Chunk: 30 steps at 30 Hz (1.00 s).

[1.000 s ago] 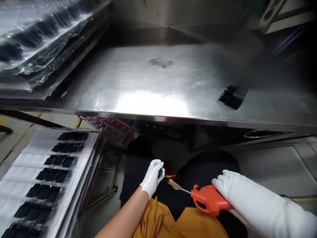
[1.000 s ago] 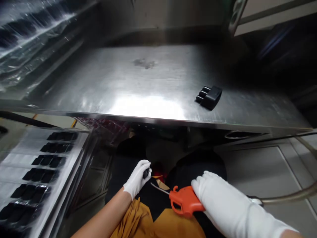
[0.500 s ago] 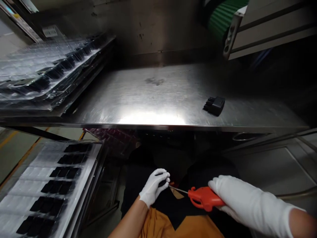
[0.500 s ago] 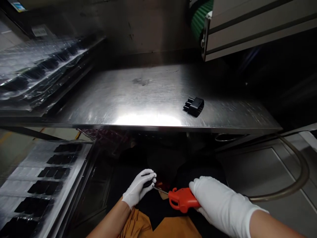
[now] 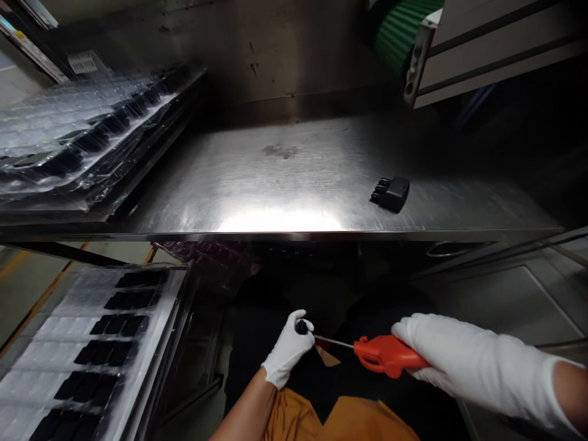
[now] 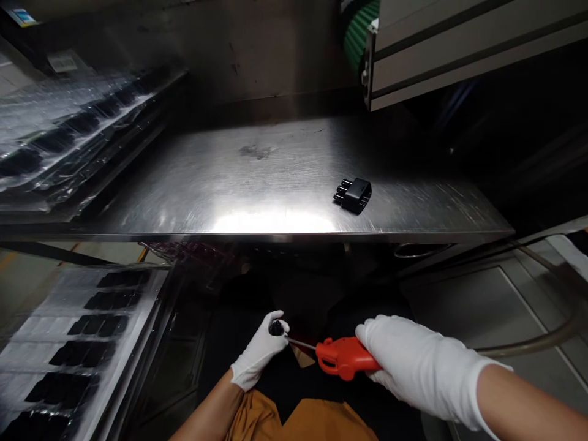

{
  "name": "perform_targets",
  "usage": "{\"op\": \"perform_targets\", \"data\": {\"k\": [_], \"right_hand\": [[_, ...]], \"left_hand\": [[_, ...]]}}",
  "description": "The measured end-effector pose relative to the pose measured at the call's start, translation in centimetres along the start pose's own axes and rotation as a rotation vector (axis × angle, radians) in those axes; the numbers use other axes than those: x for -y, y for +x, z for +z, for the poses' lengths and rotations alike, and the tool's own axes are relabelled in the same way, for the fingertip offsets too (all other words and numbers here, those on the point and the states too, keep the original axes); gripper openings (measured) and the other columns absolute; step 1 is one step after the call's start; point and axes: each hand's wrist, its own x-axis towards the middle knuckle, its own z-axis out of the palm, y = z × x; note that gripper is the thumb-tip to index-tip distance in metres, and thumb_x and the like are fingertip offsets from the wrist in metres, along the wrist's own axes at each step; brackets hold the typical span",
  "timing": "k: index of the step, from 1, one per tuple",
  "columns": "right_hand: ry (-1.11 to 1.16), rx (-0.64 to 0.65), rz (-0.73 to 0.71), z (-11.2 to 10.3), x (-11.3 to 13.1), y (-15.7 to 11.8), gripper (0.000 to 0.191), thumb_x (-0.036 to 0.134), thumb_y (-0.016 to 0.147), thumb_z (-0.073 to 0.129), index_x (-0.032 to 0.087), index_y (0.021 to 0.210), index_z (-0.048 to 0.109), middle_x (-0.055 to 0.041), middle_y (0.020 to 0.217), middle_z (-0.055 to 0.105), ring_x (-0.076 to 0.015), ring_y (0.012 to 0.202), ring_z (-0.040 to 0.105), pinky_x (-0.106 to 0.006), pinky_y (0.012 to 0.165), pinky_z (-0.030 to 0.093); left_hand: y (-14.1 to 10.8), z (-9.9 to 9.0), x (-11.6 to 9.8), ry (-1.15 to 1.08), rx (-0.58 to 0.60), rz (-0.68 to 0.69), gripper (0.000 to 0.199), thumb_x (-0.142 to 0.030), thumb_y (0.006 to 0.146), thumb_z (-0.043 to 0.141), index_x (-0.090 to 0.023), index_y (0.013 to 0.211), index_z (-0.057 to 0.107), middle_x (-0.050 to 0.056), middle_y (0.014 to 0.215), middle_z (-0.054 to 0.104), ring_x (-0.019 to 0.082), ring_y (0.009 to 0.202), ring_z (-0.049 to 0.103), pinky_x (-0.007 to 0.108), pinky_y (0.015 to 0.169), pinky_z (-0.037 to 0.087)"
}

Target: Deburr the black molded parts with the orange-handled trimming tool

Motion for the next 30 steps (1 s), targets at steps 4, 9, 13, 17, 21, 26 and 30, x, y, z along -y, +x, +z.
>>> {"op": "perform_targets", "data": {"k": [4,9,13,17,21,26,30], "right_hand": [[-0.036,0.059,0.067,-1.0,0.9,0.0,0.014,0.025,0.066,0.061,0.023,0.078,0.057,-0.0016,0.069,0.057,-0.0180,0.058,0.053,-0.030,0.055,0.032],[-0.070,0.130,0.103,-2.1,2.2,0.1,0.013,0.026,0.068,0.059,0.023,0.081,0.059,-0.0041,0.076,0.061,-0.0224,0.065,0.058,-0.033,0.060,0.037],[-0.104,0.064,0.074,-1.8,1.7,0.0,0.017,0.026,0.068,0.060,0.021,0.084,0.061,-0.0077,0.082,0.062,-0.0262,0.073,0.060,-0.039,0.069,0.043],[-0.024,-0.031,-0.041,-0.2,2.1,0.2,0.017,0.021,0.066,0.062,0.024,0.083,0.062,-0.0038,0.082,0.064,-0.0240,0.078,0.062,-0.035,0.070,0.044],[0.027,-0.003,-0.113,0.9,3.9,1.6,0.020,0.007,0.066,0.056,0.026,0.072,0.060,0.0044,0.070,0.063,-0.0140,0.067,0.060,-0.025,0.064,0.041],[0.020,0.027,-0.144,-0.9,2.8,1.6,0.012,0.016,0.067,0.061,0.025,0.075,0.061,0.0019,0.070,0.062,-0.0162,0.063,0.058,-0.027,0.058,0.037],[-0.083,0.021,-0.091,-1.5,1.3,0.7,0.013,0.024,0.065,0.064,0.024,0.078,0.060,-0.0002,0.072,0.062,-0.0180,0.061,0.057,-0.029,0.057,0.036]], "left_hand": [[0.1,0.1,0.0,0.005,-0.029,-0.026,0.047,-0.014,0.064,0.073,-0.018,0.105,0.051,0.001,0.081,0.060,0.009,0.060,0.049,0.023,0.058,0.036],[0.1,0.2,0.1,0.045,-0.021,-0.048,0.048,-0.018,0.066,0.072,-0.018,0.109,0.051,-0.002,0.074,0.057,0.008,0.053,0.045,0.024,0.055,0.034],[0.1,-0.1,0.4,0.247,-0.022,0.083,0.057,-0.016,0.067,0.070,-0.018,0.121,0.050,0.002,0.076,0.062,0.016,0.068,0.055,0.029,0.070,0.042],[-0.2,-0.8,0.3,0.414,0.032,0.272,0.060,-0.014,0.066,0.068,-0.021,0.125,0.057,0.010,0.107,0.065,0.026,0.100,0.058,0.036,0.096,0.038],[-0.6,-1.0,0.0,0.593,0.044,0.312,0.061,-0.015,0.068,0.066,-0.022,0.129,0.056,0.013,0.115,0.063,0.032,0.107,0.057,0.041,0.099,0.037],[-0.8,-0.8,-0.6,0.892,0.121,0.285,0.083,-0.024,0.067,0.068,-0.021,0.143,0.038,0.014,0.113,0.064,0.031,0.099,0.061,0.038,0.087,0.046],[-0.6,-1.0,-1.0,0.995,0.152,0.180,0.097,-0.037,0.058,0.077,-0.020,0.143,0.035,0.013,0.119,0.062,0.030,0.105,0.059,0.036,0.090,0.046]]}}
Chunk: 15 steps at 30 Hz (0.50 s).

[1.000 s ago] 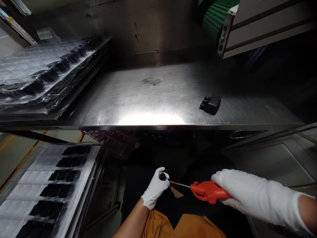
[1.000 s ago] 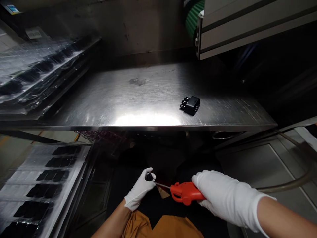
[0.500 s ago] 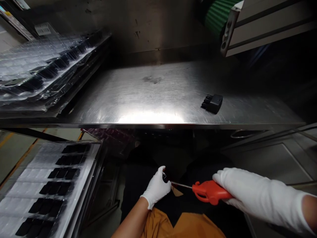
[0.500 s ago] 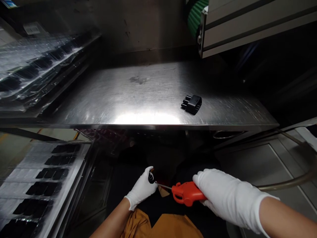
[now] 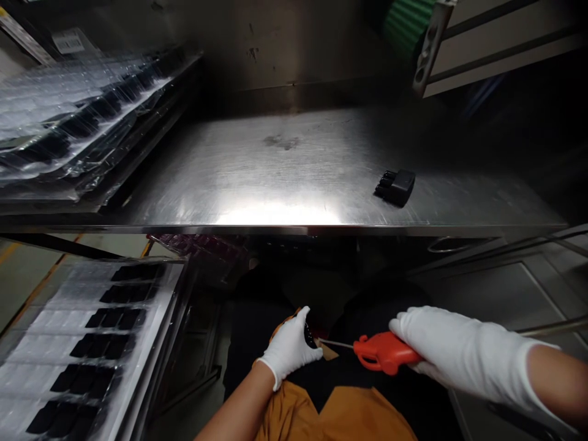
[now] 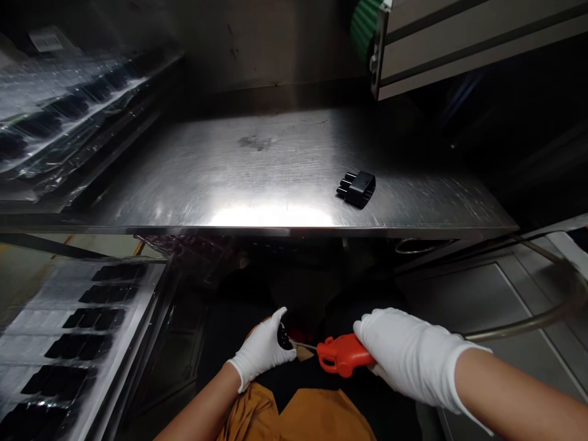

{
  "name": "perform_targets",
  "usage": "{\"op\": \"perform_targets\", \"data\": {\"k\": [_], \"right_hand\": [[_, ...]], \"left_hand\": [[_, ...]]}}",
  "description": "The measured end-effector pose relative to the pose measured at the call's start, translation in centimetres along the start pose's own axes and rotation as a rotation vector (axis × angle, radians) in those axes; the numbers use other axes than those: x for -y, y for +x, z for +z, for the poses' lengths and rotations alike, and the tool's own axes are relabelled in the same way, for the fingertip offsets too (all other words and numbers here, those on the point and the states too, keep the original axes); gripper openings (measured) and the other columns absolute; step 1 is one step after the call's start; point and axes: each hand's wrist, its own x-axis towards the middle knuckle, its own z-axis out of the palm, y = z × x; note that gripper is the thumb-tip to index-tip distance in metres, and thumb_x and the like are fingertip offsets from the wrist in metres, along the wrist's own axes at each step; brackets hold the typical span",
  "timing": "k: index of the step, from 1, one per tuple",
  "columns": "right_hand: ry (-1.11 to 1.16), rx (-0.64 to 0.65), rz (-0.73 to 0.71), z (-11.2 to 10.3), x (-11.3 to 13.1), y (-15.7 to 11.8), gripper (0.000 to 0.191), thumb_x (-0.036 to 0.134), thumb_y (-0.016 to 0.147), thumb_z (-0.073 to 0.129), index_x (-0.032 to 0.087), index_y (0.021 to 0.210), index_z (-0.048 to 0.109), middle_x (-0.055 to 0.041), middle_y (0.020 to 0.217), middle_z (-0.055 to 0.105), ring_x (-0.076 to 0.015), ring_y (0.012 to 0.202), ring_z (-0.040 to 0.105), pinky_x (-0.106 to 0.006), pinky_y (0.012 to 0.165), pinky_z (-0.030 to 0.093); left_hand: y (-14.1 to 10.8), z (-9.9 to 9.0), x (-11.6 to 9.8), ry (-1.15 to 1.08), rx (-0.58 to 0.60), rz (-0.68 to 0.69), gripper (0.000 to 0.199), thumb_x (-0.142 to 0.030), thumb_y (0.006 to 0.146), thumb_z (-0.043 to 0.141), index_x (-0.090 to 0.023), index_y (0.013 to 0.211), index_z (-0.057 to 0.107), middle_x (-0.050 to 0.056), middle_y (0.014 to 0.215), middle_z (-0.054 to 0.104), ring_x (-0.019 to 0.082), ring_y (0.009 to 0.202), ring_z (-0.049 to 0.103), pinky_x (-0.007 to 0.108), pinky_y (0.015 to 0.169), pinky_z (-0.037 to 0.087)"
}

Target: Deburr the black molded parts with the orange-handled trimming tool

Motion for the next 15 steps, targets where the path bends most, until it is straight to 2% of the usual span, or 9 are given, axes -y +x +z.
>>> {"op": "perform_targets", "data": {"k": [2,6,11,15], "right_hand": [[-0.031,0.027,0.012,0.3,-0.1,-0.1,0.013,0.026,0.067,0.063,0.024,0.079,0.060,-0.0005,0.073,0.062,-0.0182,0.061,0.057,-0.029,0.058,0.036],[-0.063,0.069,0.037,0.9,-0.1,0.4,0.015,0.026,0.065,0.067,0.021,0.077,0.061,-0.0024,0.068,0.059,-0.0210,0.063,0.058,-0.032,0.059,0.037],[-0.065,0.057,0.030,1.3,-0.6,0.5,0.014,0.025,0.064,0.066,0.022,0.076,0.061,-0.0047,0.069,0.059,-0.0225,0.063,0.059,-0.034,0.060,0.036],[-0.065,0.050,0.023,1.7,-0.9,0.4,0.016,0.027,0.064,0.066,0.022,0.077,0.060,-0.0051,0.071,0.059,-0.0241,0.067,0.059,-0.036,0.063,0.037]], "left_hand": [[0.0,-0.1,0.2,-0.057,0.002,-0.021,0.096,-0.046,0.054,0.079,-0.020,0.138,0.042,0.012,0.120,0.061,0.030,0.107,0.058,0.035,0.092,0.045],[0.0,-0.2,0.3,-0.184,0.040,-0.082,0.087,-0.053,0.051,0.080,-0.020,0.126,0.050,0.008,0.105,0.065,0.024,0.090,0.062,0.030,0.078,0.048],[0.0,-0.1,0.6,-0.317,0.050,-0.137,0.081,-0.051,0.052,0.082,-0.020,0.120,0.050,0.003,0.088,0.066,0.018,0.070,0.060,0.026,0.063,0.045],[0.4,0.3,1.1,-0.519,-0.024,-0.121,0.066,-0.040,0.057,0.083,-0.020,0.112,0.052,0.002,0.086,0.066,0.016,0.073,0.060,0.025,0.066,0.047]]}}
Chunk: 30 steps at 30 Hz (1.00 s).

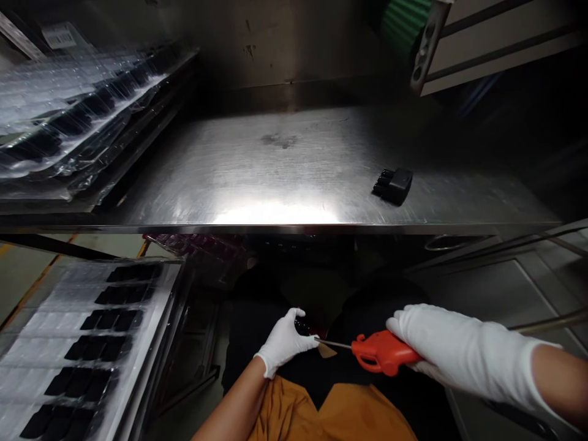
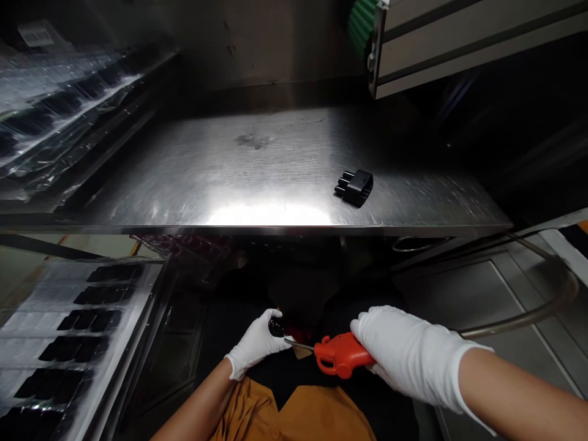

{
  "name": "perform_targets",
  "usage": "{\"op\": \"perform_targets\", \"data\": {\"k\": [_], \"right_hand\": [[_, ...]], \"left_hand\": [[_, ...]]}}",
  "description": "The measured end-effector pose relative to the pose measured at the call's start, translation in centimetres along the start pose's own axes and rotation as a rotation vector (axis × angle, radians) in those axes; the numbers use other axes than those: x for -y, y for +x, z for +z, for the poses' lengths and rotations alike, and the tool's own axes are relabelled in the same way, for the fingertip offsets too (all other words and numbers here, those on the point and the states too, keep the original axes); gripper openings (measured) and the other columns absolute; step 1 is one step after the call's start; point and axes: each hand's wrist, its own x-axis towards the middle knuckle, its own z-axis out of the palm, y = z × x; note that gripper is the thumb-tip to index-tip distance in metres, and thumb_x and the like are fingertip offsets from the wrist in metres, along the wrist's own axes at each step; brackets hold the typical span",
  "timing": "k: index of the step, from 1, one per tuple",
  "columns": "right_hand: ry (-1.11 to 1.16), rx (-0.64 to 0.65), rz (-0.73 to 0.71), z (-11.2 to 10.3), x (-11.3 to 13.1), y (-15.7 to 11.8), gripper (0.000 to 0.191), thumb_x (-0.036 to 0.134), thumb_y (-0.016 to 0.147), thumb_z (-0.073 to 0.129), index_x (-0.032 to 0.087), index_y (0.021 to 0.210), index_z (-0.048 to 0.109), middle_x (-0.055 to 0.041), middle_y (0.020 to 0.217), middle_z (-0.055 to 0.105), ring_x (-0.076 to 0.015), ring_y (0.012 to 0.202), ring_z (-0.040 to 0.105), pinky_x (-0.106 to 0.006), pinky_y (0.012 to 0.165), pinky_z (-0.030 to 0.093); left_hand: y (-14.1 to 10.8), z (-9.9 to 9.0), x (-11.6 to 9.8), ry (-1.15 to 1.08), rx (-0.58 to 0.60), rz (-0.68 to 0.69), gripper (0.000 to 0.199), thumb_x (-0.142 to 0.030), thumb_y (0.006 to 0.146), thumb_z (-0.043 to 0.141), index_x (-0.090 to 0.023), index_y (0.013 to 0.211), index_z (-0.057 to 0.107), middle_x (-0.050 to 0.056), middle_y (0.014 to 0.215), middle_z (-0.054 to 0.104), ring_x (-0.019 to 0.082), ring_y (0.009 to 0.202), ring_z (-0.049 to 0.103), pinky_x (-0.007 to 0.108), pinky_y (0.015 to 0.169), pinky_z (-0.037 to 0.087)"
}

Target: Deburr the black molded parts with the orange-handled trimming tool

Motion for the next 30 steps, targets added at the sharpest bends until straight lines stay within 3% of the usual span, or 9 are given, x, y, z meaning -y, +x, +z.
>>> {"op": "perform_targets", "data": {"k": [4,10,13,16,19,22,27,30], "right_hand": [[-0.019,-0.053,0.013,0.5,-0.1,0.2,0.015,0.027,0.065,0.065,0.022,0.079,0.060,-0.0055,0.073,0.058,-0.0245,0.071,0.059,-0.035,0.064,0.038],[-0.013,-0.081,-0.066,0.4,0.8,0.5,0.012,0.025,0.073,0.059,0.024,0.084,0.062,-0.0026,0.074,0.061,-0.0207,0.073,0.059,-0.032,0.068,0.041],[-0.016,-0.104,-0.089,0.3,1.8,0.6,0.014,0.020,0.072,0.057,0.020,0.085,0.062,-0.0053,0.078,0.062,-0.0212,0.074,0.059,-0.033,0.072,0.043],[-0.105,-0.152,-0.084,0.9,2.9,1.0,0.015,0.016,0.071,0.053,0.017,0.083,0.062,-0.0100,0.078,0.063,-0.0252,0.074,0.060,-0.040,0.076,0.044],[-0.194,-0.138,-0.055,2.1,3.7,1.7,0.012,0.013,0.066,0.054,0.017,0.075,0.061,-0.0109,0.072,0.062,-0.0281,0.071,0.060,-0.046,0.078,0.045],[-0.119,-0.121,-0.047,2.6,3.9,2.4,0.010,0.015,0.066,0.057,0.018,0.074,0.060,-0.0091,0.072,0.062,-0.0268,0.071,0.061,-0.044,0.077,0.045],[0.012,-0.085,-0.078,1.0,3.3,2.5,0.009,0.025,0.077,0.055,0.024,0.084,0.061,-0.0021,0.077,0.063,-0.0194,0.073,0.060,-0.031,0.069,0.043],[0.049,-0.064,-0.052,0.2,2.9,1.9,0.016,0.028,0.078,0.054,0.022,0.092,0.061,-0.0053,0.084,0.063,-0.0206,0.076,0.060,-0.031,0.069,0.042]], "left_hand": [[0.5,0.0,-0.2,-0.358,-0.057,-0.124,0.062,-0.026,0.066,0.079,-0.019,0.117,0.045,0.001,0.081,0.061,0.012,0.062,0.059,0.028,0.062,0.052],[0.5,-1.0,-1.3,-0.908,-0.110,-0.220,0.058,-0.001,0.069,0.072,-0.018,0.118,0.046,0.006,0.090,0.063,0.019,0.087,0.067,0.034,0.082,0.057],[1.0,-1.6,-1.2,-1.263,-0.183,-0.316,0.046,0.010,0.069,0.063,-0.015,0.107,0.054,0.007,0.089,0.063,0.017,0.082,0.066,0.032,0.079,0.058],[1.7,-2.2,-0.8,-1.506,-0.237,-0.426,0.030,0.009,0.072,0.060,-0.013,0.092,0.055,0.006,0.086,0.062,0.016,0.078,0.065,0.029,0.071,0.059],[2.0,-2.4,-0.6,-1.546,-0.285,-0.463,0.025,0.006,0.075,0.058,-0.015,0.089,0.053,0.003,0.084,0.060,0.014,0.074,0.065,0.024,0.062,0.058],[2.1,-2.4,-0.7,-1.571,-0.291,-0.478,0.025,0.005,0.077,0.056,-0.016,0.092,0.053,0.002,0.083,0.059,0.014,0.072,0.064,0.024,0.059,0.058],[2.1,-2.8,-0.9,-1.566,-0.229,-0.487,0.016,-0.003,0.082,0.057,-0.015,0.092,0.052,0.003,0.084,0.059,0.012,0.072,0.063,0.024,0.060,0.059],[1.9,-2.6,-0.9,-1.478,-0.198,-0.454,0.016,-0.006,0.082,0.059,-0.013,0.096,0.053,0.004,0.086,0.059,0.011,0.075,0.063,0.023,0.065,0.058]]}}
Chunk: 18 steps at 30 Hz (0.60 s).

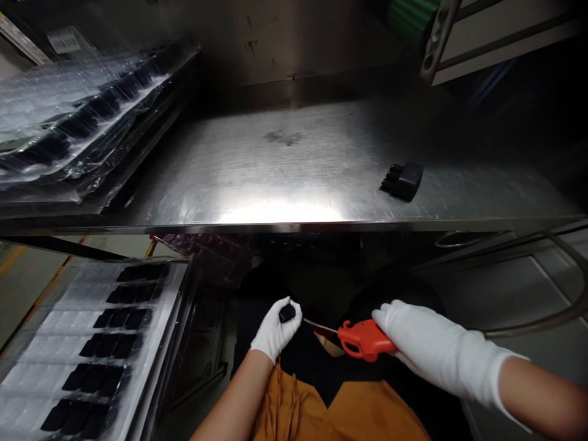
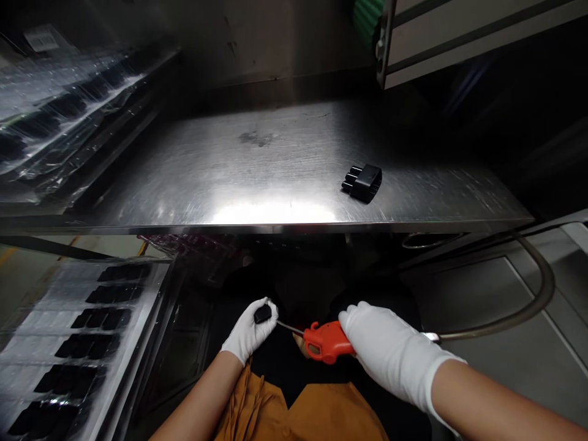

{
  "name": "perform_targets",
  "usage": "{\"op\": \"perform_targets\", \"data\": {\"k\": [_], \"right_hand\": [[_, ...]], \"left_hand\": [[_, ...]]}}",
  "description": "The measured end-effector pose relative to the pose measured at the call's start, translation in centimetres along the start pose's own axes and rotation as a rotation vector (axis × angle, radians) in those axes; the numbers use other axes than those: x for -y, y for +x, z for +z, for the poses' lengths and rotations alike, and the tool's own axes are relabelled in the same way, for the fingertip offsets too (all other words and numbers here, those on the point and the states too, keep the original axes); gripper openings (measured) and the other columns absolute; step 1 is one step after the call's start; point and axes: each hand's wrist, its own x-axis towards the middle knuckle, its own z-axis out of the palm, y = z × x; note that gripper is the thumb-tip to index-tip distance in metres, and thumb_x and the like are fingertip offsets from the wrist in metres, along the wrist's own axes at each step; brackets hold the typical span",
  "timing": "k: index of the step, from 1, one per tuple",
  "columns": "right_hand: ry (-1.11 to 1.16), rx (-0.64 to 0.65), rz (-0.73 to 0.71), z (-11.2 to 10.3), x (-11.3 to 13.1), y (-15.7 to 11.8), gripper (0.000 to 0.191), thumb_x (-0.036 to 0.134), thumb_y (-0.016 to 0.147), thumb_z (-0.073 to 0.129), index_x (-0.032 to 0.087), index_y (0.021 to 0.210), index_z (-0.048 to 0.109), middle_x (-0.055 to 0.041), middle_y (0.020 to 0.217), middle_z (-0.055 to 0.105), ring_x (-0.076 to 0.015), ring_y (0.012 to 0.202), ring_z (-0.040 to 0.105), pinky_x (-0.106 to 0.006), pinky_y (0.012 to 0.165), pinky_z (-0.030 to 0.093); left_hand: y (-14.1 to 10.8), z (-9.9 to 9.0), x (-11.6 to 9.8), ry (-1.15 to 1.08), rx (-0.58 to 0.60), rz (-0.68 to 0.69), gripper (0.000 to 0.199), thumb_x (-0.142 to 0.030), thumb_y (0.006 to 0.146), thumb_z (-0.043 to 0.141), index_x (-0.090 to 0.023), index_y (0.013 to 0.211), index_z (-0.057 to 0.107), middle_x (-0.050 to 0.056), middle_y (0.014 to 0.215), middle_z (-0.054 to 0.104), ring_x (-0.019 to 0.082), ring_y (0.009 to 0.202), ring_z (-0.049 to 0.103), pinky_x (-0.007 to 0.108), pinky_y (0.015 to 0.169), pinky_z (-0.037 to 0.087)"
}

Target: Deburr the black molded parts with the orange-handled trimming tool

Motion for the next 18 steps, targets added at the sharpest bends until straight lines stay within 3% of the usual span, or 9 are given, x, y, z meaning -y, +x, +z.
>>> {"op": "perform_targets", "data": {"k": [4,7,12,15,18], "right_hand": [[0.008,0.036,0.049,-0.1,-0.4,-0.6,0.022,0.031,0.075,0.058,0.019,0.093,0.060,-0.0079,0.087,0.062,-0.0211,0.071,0.060,-0.033,0.067,0.043],[0.005,0.044,0.093,-0.5,-0.6,-0.7,0.025,0.028,0.075,0.057,0.018,0.097,0.060,-0.0101,0.091,0.062,-0.0244,0.078,0.061,-0.036,0.073,0.044],[0.031,0.156,0.182,-2.3,-0.8,-0.9,0.025,0.026,0.068,0.062,0.018,0.092,0.061,-0.0097,0.087,0.061,-0.0255,0.073,0.061,-0.038,0.069,0.044],[0.010,0.183,0.205,-3.0,-1.1,-0.9,0.024,0.023,0.068,0.061,0.019,0.091,0.061,-0.0086,0.086,0.061,-0.0247,0.072,0.061,-0.036,0.067,0.042],[0.004,0.192,0.201,-3.1,-1.5,-1.1,0.024,0.023,0.066,0.062,0.020,0.090,0.061,-0.0071,0.083,0.061,-0.0239,0.069,0.061,-0.034,0.064,0.040]], "left_hand": [[-0.4,0.0,1.1,0.222,-0.007,0.109,0.047,0.007,0.069,0.064,-0.016,0.109,0.053,0.003,0.085,0.060,0.010,0.070,0.060,0.020,0.061,0.051],[-0.4,-0.1,2.1,0.501,0.031,0.251,0.068,0.010,0.062,0.063,-0.020,0.122,0.050,0.000,0.083,0.060,0.009,0.065,0.056,0.020,0.062,0.048],[0.0,-0.7,3.0,1.176,0.135,0.643,0.068,0.000,0.069,0.058,-0.021,0.133,0.047,0.002,0.086,0.063,0.013,0.076,0.056,0.026,0.080,0.045],[0.1,-1.1,3.2,1.357,0.186,0.769,0.068,-0.004,0.074,0.056,-0.024,0.137,0.044,0.002,0.089,0.064,0.016,0.082,0.058,0.029,0.087,0.043],[-0.3,-1.1,3.2,1.434,0.246,0.801,0.068,-0.006,0.076,0.053,-0.025,0.140,0.041,0.002,0.093,0.065,0.017,0.086,0.058,0.030,0.088,0.043]]}}
